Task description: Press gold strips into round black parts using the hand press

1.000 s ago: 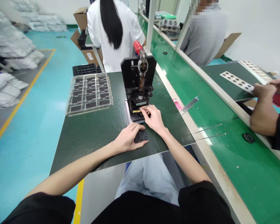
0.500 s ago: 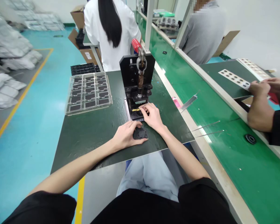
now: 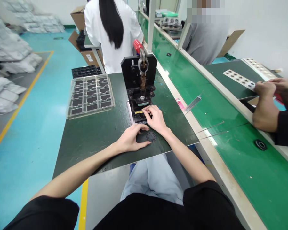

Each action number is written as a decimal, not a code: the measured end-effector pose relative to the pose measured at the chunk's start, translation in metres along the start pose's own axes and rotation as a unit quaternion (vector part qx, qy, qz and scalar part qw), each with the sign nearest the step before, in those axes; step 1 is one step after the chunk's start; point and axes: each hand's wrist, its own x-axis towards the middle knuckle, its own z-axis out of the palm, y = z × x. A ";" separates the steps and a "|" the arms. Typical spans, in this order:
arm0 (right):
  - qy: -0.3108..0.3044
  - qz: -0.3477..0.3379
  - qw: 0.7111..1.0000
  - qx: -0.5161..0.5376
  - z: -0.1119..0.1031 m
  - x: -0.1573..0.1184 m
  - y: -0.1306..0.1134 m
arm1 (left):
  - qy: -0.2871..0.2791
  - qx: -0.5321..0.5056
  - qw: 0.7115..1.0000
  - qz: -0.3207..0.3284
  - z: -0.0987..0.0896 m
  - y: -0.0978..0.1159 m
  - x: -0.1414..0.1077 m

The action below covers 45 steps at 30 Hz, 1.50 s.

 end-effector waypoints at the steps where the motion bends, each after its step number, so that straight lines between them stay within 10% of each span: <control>1: -0.001 0.001 1.000 0.001 0.000 0.000 0.000 | 0.011 0.020 1.000 -0.016 0.003 0.001 -0.001; 17: 0.099 0.049 0.992 0.056 -0.026 -0.017 -0.018 | 0.021 -0.018 0.996 -0.085 0.012 0.003 0.001; 25: -0.044 0.048 0.998 0.009 -0.046 -0.075 -0.033 | 0.018 -0.035 0.993 -0.112 0.010 0.002 0.002; 45: -0.086 -0.065 0.991 -0.085 -0.038 -0.070 -0.033 | 0.014 -0.055 0.990 -0.129 0.010 0.002 0.004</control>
